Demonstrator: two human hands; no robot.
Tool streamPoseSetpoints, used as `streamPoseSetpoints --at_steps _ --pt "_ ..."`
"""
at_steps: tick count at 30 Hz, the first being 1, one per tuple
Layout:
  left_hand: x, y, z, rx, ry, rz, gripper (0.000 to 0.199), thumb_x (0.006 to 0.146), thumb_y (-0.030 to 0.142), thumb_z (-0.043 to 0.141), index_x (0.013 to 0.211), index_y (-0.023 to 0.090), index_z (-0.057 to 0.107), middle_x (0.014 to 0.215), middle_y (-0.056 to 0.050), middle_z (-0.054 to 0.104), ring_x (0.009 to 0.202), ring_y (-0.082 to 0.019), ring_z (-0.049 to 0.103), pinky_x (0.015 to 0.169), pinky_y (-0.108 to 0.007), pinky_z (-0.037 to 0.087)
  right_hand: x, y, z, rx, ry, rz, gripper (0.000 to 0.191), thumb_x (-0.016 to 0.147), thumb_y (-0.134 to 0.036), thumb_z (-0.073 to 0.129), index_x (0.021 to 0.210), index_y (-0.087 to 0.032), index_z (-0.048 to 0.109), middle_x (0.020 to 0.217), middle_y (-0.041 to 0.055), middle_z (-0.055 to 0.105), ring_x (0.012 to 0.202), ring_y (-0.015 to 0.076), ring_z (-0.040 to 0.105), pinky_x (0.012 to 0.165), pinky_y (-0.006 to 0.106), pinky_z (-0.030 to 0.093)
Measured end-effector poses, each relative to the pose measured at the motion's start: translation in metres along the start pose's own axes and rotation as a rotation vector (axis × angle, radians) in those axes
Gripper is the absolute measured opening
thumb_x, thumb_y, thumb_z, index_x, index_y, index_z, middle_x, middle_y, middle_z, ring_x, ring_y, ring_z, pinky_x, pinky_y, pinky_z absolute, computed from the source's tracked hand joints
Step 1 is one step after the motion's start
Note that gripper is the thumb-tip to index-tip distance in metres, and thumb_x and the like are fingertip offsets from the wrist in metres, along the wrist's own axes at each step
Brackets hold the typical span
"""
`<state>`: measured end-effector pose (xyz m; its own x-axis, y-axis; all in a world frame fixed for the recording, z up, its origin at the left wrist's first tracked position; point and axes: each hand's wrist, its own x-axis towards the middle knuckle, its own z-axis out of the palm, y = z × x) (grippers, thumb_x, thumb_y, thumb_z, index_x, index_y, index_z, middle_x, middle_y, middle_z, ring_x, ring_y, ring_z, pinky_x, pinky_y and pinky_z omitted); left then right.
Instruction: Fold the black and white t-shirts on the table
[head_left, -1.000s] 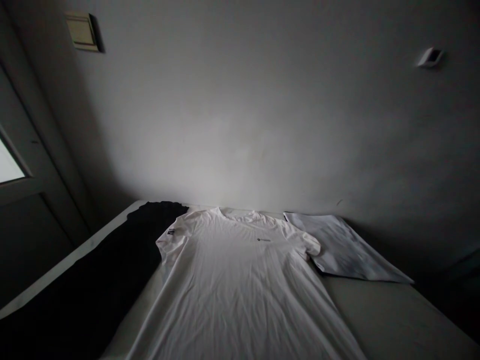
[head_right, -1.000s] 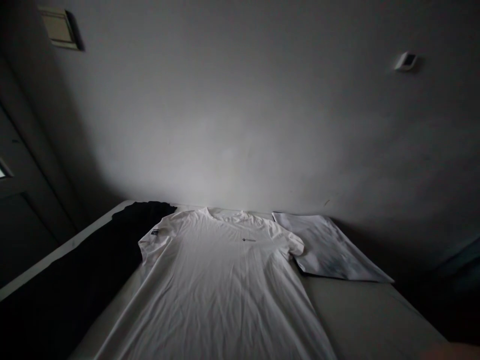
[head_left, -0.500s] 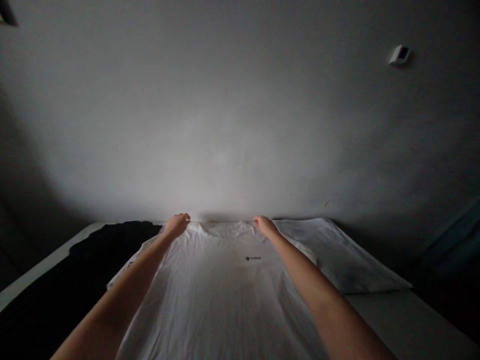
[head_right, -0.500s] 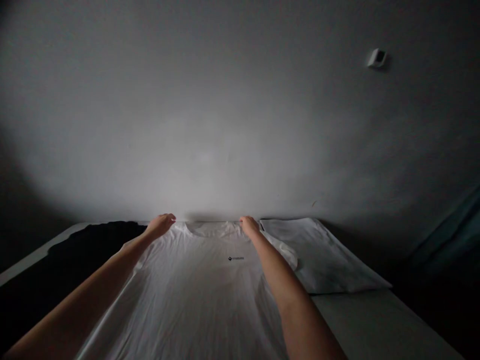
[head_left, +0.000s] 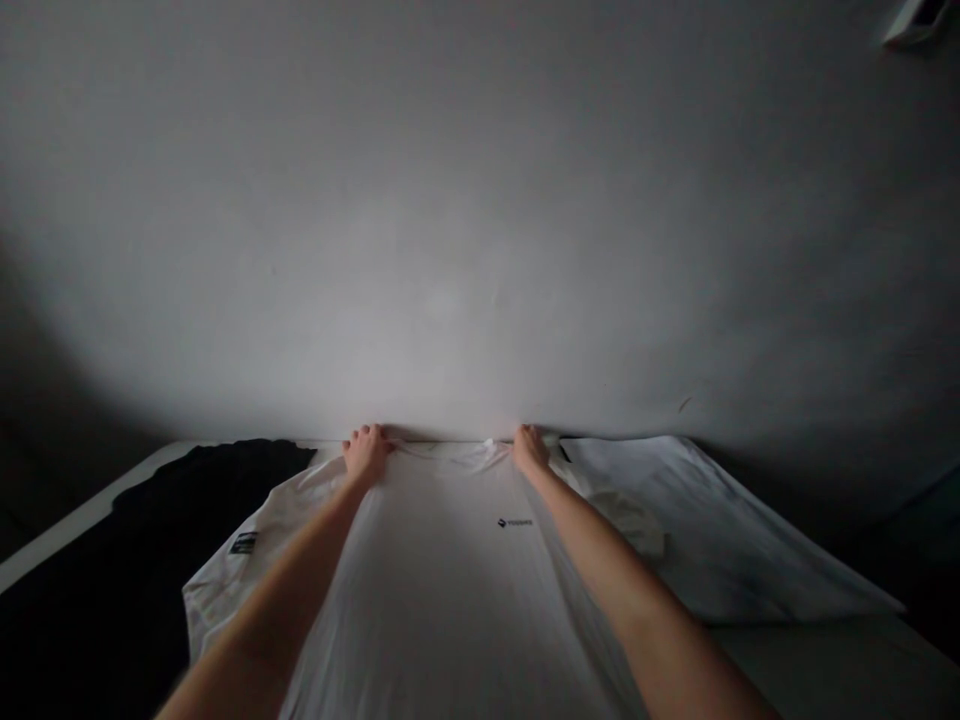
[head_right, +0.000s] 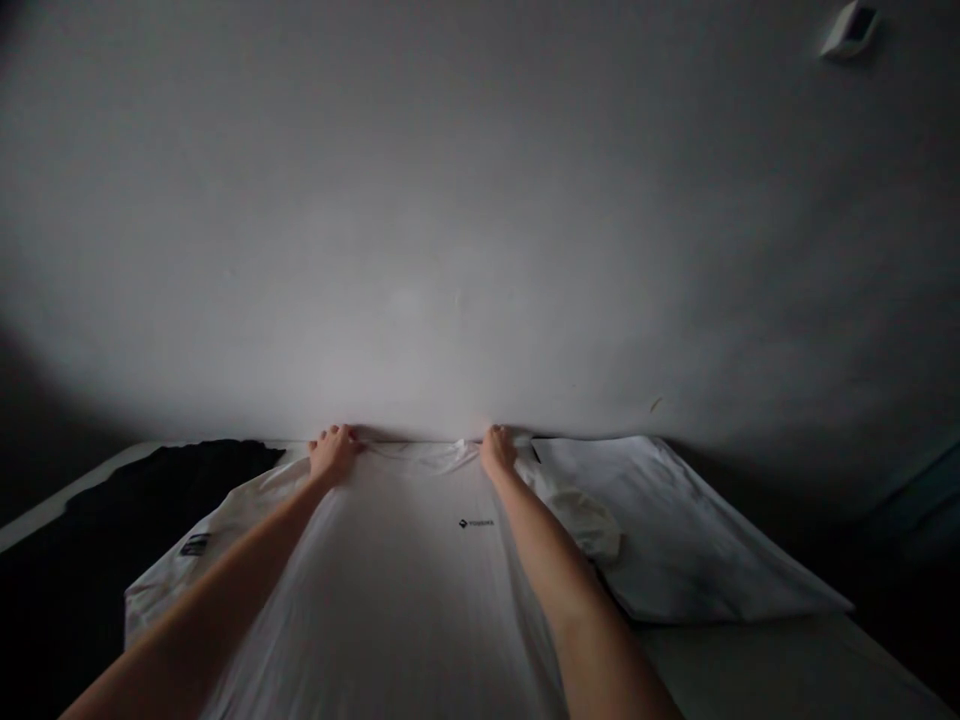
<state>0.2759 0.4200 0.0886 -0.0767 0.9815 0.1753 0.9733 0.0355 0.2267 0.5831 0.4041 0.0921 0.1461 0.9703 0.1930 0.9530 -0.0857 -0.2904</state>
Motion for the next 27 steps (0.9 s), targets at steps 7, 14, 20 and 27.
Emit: streamPoseSetpoints --at_steps 7,14,20,27 --pt "-0.121 0.029 0.041 0.083 0.199 0.365 0.055 0.095 0.045 0.042 0.139 0.013 0.053 0.147 -0.02 0.048 0.136 -0.036 0.043 0.111 -0.049 0.035 -0.123 -0.036 0.042 0.031 -0.025 -0.52 0.051 0.097 -0.037 0.049 0.144 -0.019 0.049 0.155 0.0135 0.04 0.141 0.0268 0.039 0.115 0.043 0.033" --pt "-0.123 -0.061 0.014 0.087 -0.114 0.578 0.056 0.099 0.041 0.033 0.152 0.023 0.04 0.158 -0.008 0.039 0.146 -0.028 0.033 0.118 -0.047 0.029 -0.135 0.039 0.002 -0.088 -0.229 -0.35 0.054 0.101 -0.04 0.043 0.151 -0.02 0.04 0.16 0.0117 0.032 0.149 0.0248 0.026 0.12 0.045 0.022" --pt "-0.168 -0.008 -0.007 0.205 -0.04 0.315 0.055 0.099 0.035 0.038 0.147 0.01 0.045 0.154 -0.022 0.04 0.144 -0.038 0.034 0.116 -0.058 0.026 -0.179 -0.017 -0.009 -0.12 -0.118 -0.016 0.059 0.102 -0.043 0.039 0.148 -0.006 0.042 0.158 0.0212 0.031 0.147 0.0299 0.03 0.118 0.044 0.024" --pt "-0.271 -0.056 -0.012 0.094 -0.089 0.546 0.057 0.101 0.047 0.028 0.155 0.026 0.032 0.162 -0.006 0.028 0.15 -0.029 0.025 0.119 -0.051 0.025 -0.281 0.039 -0.011 -0.077 -0.088 -0.197 0.056 0.1 -0.043 0.039 0.15 -0.017 0.043 0.159 0.011 0.034 0.148 0.0241 0.028 0.12 0.04 0.024"
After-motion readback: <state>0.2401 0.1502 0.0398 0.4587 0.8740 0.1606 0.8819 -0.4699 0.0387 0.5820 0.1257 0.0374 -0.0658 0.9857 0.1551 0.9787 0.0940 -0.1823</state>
